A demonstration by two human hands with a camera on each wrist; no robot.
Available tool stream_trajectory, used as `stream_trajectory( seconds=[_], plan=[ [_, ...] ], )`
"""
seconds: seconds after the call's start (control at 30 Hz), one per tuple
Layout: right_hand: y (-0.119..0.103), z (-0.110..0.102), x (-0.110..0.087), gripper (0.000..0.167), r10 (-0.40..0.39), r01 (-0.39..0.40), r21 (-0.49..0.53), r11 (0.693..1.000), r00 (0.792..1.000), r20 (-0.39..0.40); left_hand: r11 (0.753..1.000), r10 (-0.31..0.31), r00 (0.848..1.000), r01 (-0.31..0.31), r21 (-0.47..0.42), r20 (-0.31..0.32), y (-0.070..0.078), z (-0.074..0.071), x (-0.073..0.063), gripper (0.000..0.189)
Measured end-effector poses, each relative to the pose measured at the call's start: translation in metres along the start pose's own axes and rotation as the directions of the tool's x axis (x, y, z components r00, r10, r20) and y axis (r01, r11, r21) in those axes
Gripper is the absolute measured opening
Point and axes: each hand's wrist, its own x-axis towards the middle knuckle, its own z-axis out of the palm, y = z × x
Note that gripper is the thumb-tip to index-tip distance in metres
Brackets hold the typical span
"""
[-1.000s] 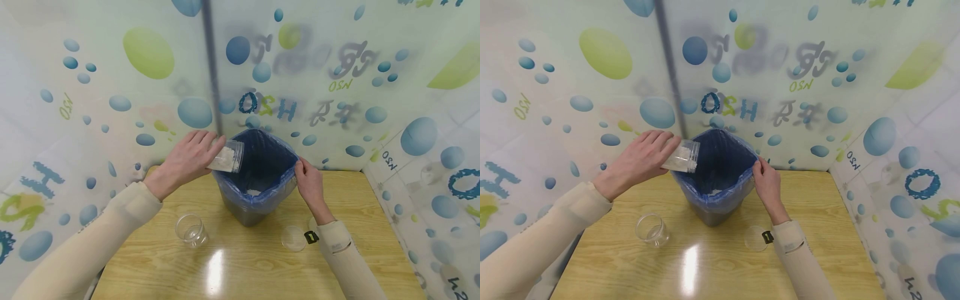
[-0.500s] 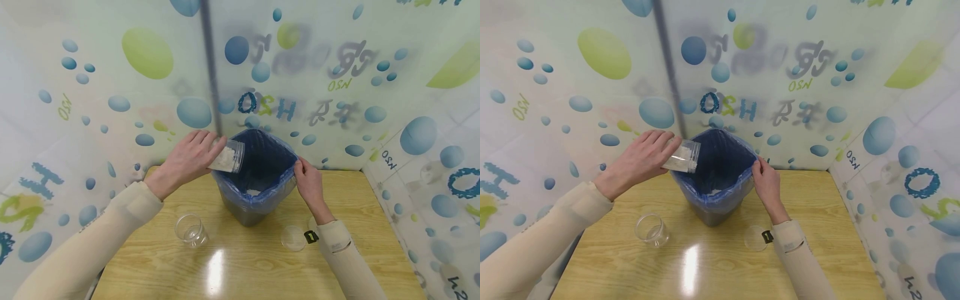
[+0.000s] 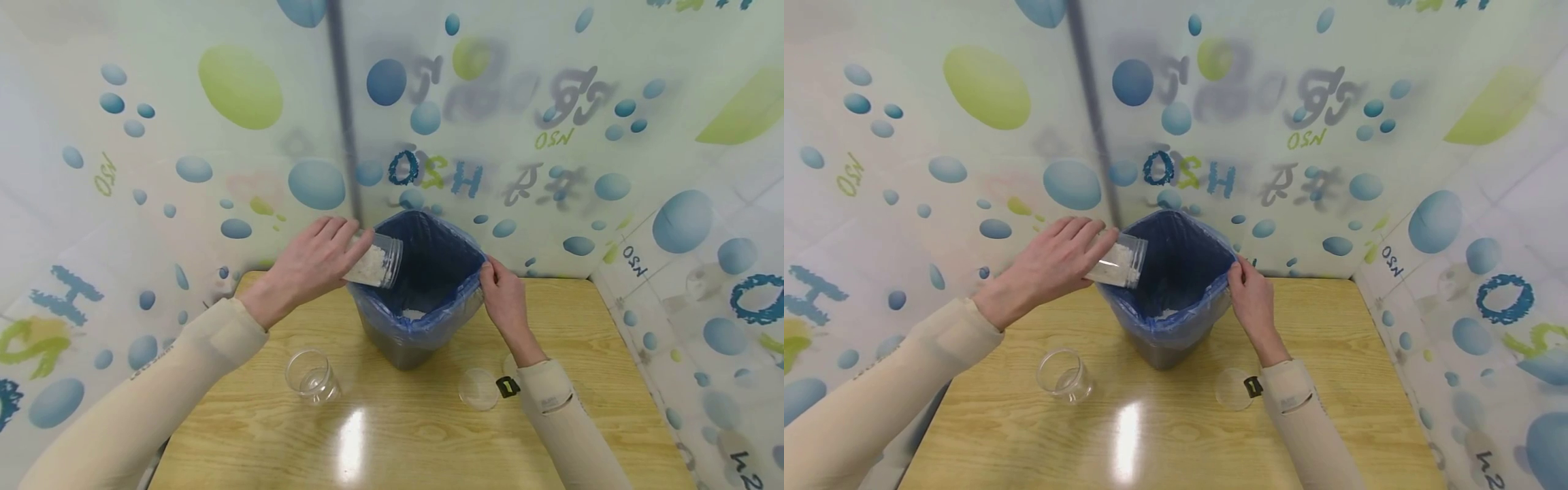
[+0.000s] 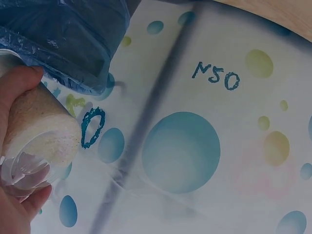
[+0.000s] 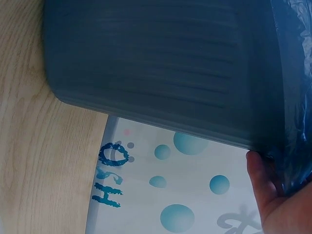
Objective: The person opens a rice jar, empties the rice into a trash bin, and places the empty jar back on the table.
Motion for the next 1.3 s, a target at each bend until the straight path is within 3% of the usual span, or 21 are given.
stream_trajectory(
  seconds=[0.3, 0.63, 1.3],
  plan=[
    [-0.0005, -0.0006, 0.0004, 0.049, -0.001, 0.001, -0.006, 1.000, 1.000, -0.003, 1.000, -0.006, 0.998, 0.004, -0.028, -0.065, -0.0019, 0.0006, -0.0004, 0.097],
    [-0.0007, -0.0007, 0.0005, 0.050, 0.000, 0.000, -0.008, 1.000, 1.000, 0.000, 0.999, -0.014, 0.998, 0.011, -0.037, -0.066, -0.0022, -0.0010, 0.0004, 0.092],
    [-0.0013, -0.0009, -0.0001, 0.049, 0.004, -0.004, -0.004, 1.000, 1.000, -0.002, 1.000, 0.004, 0.998, -0.005, -0.018, -0.068, -0.0028, -0.0026, -0.0005, 0.103]
  ],
)
